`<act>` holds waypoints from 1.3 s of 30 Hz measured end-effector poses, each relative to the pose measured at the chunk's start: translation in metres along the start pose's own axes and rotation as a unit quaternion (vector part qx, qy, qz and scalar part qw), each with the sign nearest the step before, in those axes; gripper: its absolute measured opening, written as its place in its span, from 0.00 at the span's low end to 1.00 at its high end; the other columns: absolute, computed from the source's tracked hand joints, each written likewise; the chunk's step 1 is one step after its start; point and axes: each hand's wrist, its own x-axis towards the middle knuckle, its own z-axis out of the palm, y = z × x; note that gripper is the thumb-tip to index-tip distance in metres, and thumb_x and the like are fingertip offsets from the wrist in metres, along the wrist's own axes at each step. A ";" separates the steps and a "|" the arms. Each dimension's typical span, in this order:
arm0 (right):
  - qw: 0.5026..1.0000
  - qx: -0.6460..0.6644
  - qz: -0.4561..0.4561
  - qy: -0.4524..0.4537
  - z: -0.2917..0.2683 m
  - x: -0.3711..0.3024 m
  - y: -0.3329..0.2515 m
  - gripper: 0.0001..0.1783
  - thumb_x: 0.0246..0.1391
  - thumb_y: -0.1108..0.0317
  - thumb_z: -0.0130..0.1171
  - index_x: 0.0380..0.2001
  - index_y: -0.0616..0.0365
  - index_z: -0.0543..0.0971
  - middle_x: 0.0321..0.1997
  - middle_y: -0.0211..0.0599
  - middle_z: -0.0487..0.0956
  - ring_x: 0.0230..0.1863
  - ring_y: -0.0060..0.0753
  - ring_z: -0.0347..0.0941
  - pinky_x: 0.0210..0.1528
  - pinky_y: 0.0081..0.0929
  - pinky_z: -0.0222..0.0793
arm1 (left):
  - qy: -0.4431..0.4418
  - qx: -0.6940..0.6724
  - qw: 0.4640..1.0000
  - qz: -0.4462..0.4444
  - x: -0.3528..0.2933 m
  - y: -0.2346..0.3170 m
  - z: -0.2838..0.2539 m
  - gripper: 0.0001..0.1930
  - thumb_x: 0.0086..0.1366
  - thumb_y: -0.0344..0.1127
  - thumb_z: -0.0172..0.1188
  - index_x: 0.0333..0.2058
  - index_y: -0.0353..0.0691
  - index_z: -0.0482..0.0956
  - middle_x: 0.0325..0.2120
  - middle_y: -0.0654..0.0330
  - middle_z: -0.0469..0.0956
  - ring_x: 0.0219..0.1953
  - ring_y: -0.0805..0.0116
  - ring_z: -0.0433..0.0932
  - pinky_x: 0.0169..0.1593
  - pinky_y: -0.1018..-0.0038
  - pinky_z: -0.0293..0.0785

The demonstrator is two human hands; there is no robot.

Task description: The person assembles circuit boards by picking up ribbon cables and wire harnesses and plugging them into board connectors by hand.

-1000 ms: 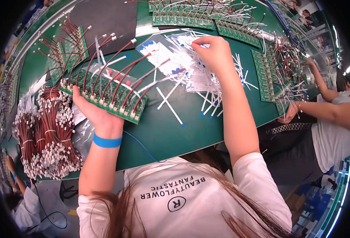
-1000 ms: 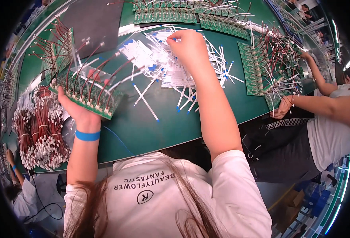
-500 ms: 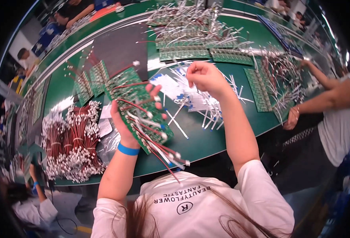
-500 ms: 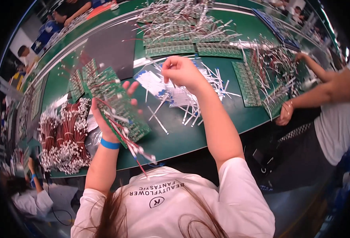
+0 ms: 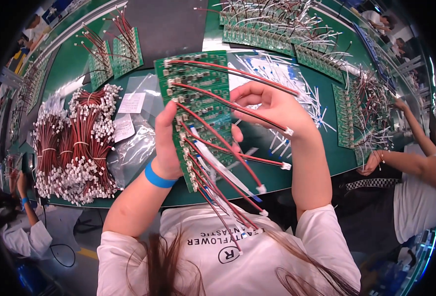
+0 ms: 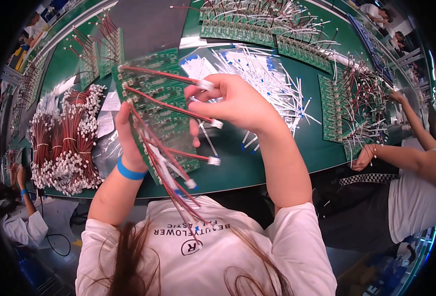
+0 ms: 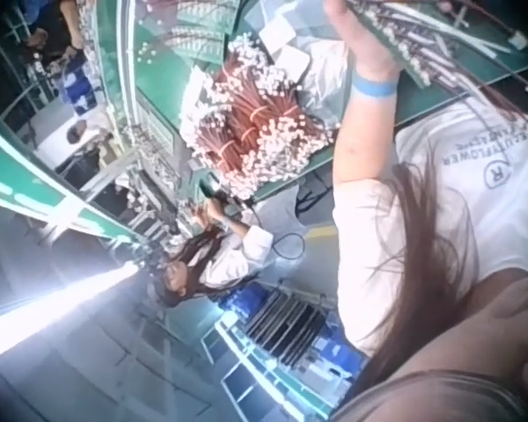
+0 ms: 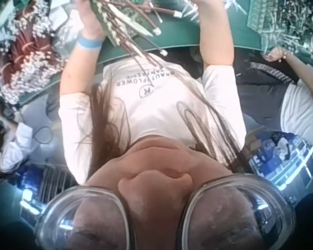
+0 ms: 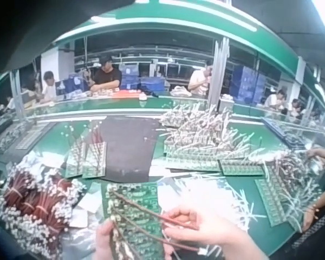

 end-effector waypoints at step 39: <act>0.981 -0.035 -0.141 0.126 0.032 0.002 0.023 0.09 0.41 0.84 0.60 0.30 0.67 0.78 0.24 0.34 0.77 0.20 0.19 0.71 0.18 0.16 0.67 | 0.194 -0.023 0.968 -0.159 0.004 0.004 0.005 0.49 0.57 0.74 0.25 0.58 0.31 0.57 0.48 0.42 0.69 0.40 0.50 0.77 0.38 0.58 0.78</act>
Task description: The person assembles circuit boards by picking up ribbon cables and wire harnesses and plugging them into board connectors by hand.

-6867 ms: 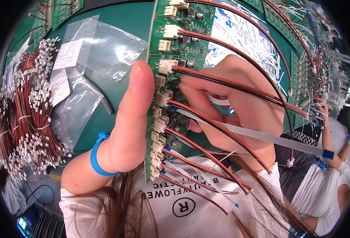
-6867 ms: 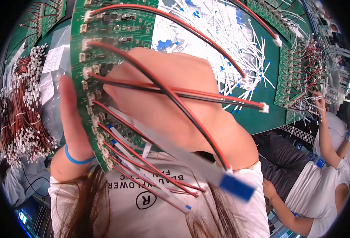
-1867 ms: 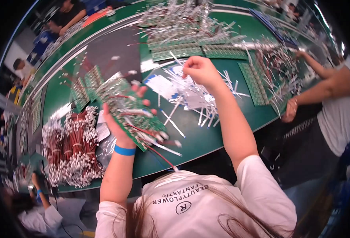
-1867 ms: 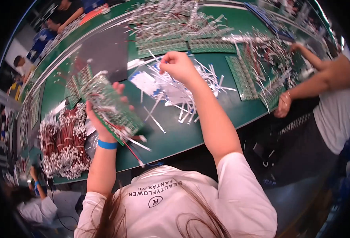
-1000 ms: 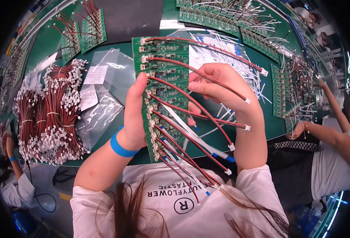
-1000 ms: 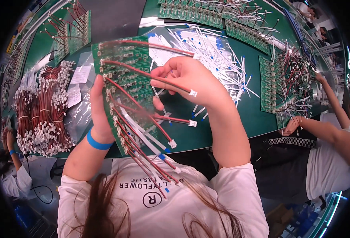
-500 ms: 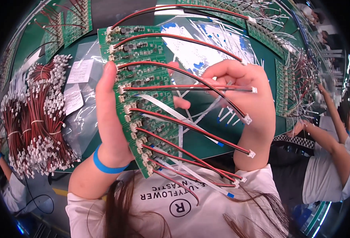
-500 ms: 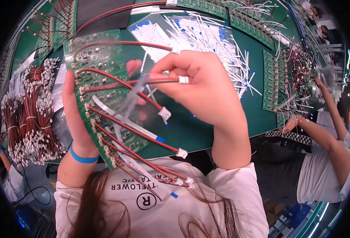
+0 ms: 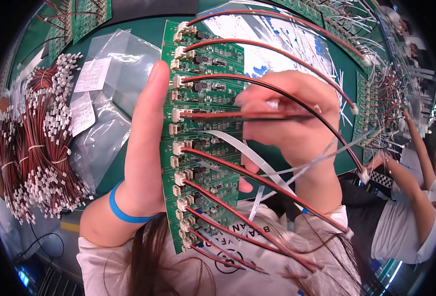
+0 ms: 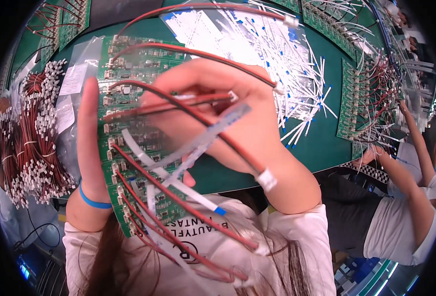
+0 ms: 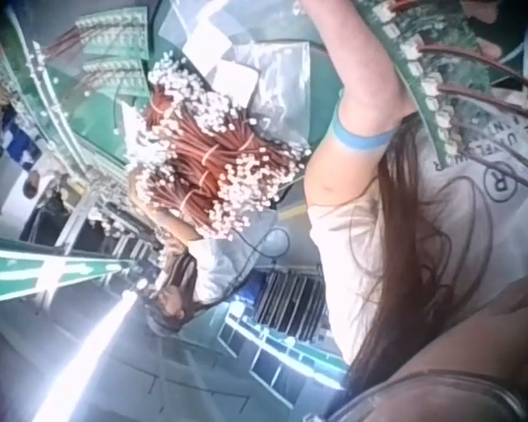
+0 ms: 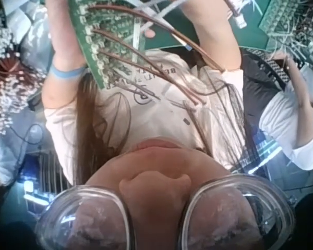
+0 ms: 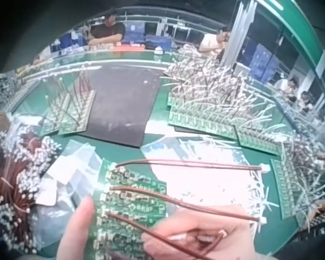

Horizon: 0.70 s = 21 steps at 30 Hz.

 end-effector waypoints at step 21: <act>0.934 -0.297 -0.197 -0.008 0.012 -0.003 0.000 0.14 0.33 0.79 0.69 0.29 0.58 0.81 0.16 0.29 0.70 0.15 0.21 0.62 0.17 0.17 0.56 | 0.064 -0.045 0.986 0.149 -0.001 -0.009 0.008 0.38 0.63 0.66 0.29 0.38 0.35 0.75 0.31 0.58 0.78 0.30 0.72 0.77 0.34 0.78 0.74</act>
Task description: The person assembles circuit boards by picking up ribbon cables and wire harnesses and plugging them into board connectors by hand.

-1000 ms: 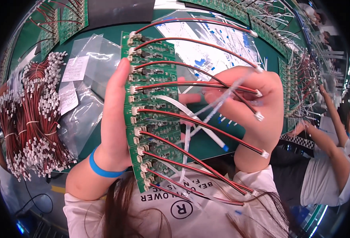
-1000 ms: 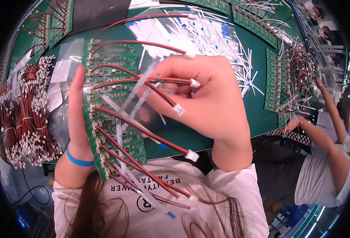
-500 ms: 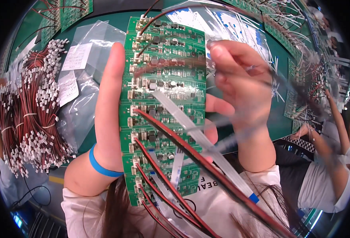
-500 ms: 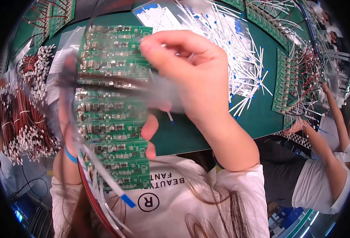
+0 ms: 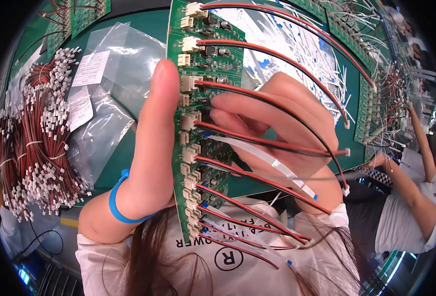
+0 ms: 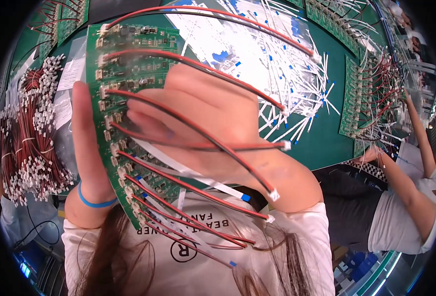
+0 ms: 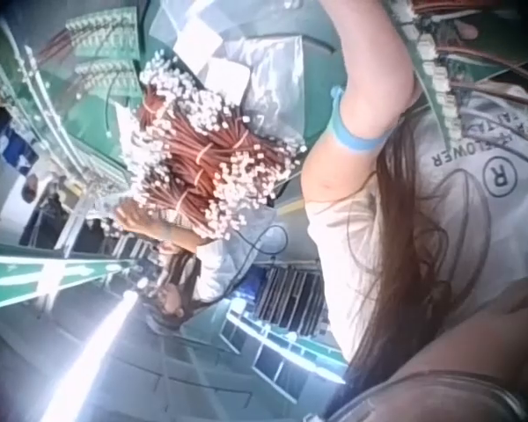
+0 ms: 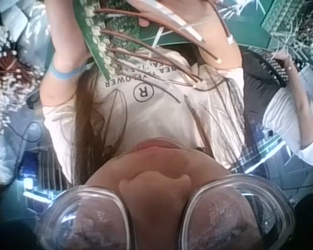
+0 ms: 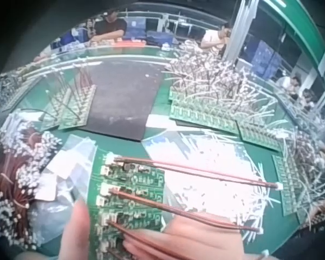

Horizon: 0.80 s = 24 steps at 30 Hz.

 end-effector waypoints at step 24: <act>0.997 -0.034 -0.072 0.014 -0.008 -0.001 0.006 0.15 0.26 0.83 0.68 0.25 0.64 0.80 0.24 0.37 0.78 0.17 0.28 0.64 0.18 0.22 0.59 | -0.116 0.118 0.985 -0.036 0.002 -0.002 -0.024 0.33 0.66 0.62 0.30 0.49 0.38 0.69 0.39 0.59 0.75 0.40 0.71 0.74 0.45 0.75 0.69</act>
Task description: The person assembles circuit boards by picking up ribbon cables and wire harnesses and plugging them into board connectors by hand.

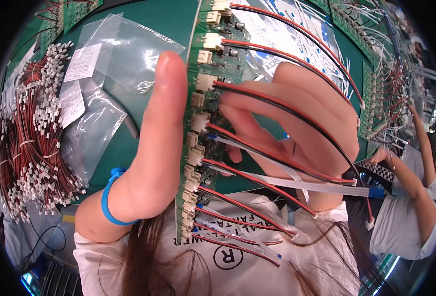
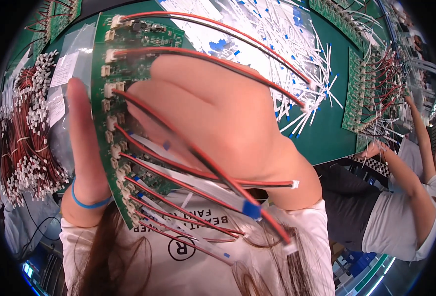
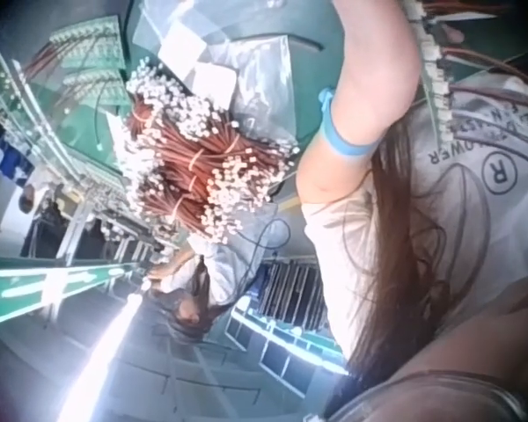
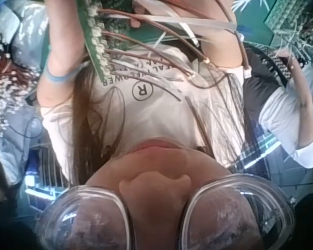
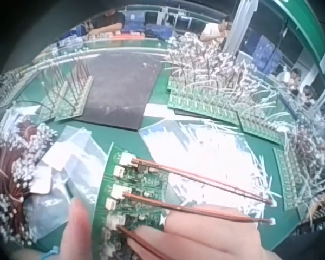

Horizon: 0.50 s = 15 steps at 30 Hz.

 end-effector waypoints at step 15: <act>0.986 0.065 0.104 -0.115 -0.003 0.001 -0.003 0.12 0.31 0.82 0.61 0.26 0.65 0.78 0.21 0.37 0.72 0.21 0.33 0.67 0.22 0.22 0.62 | 0.001 -0.036 0.998 -0.060 0.005 0.001 -0.011 0.29 0.68 0.58 0.33 0.46 0.38 0.72 0.38 0.59 0.77 0.40 0.72 0.75 0.45 0.76 0.70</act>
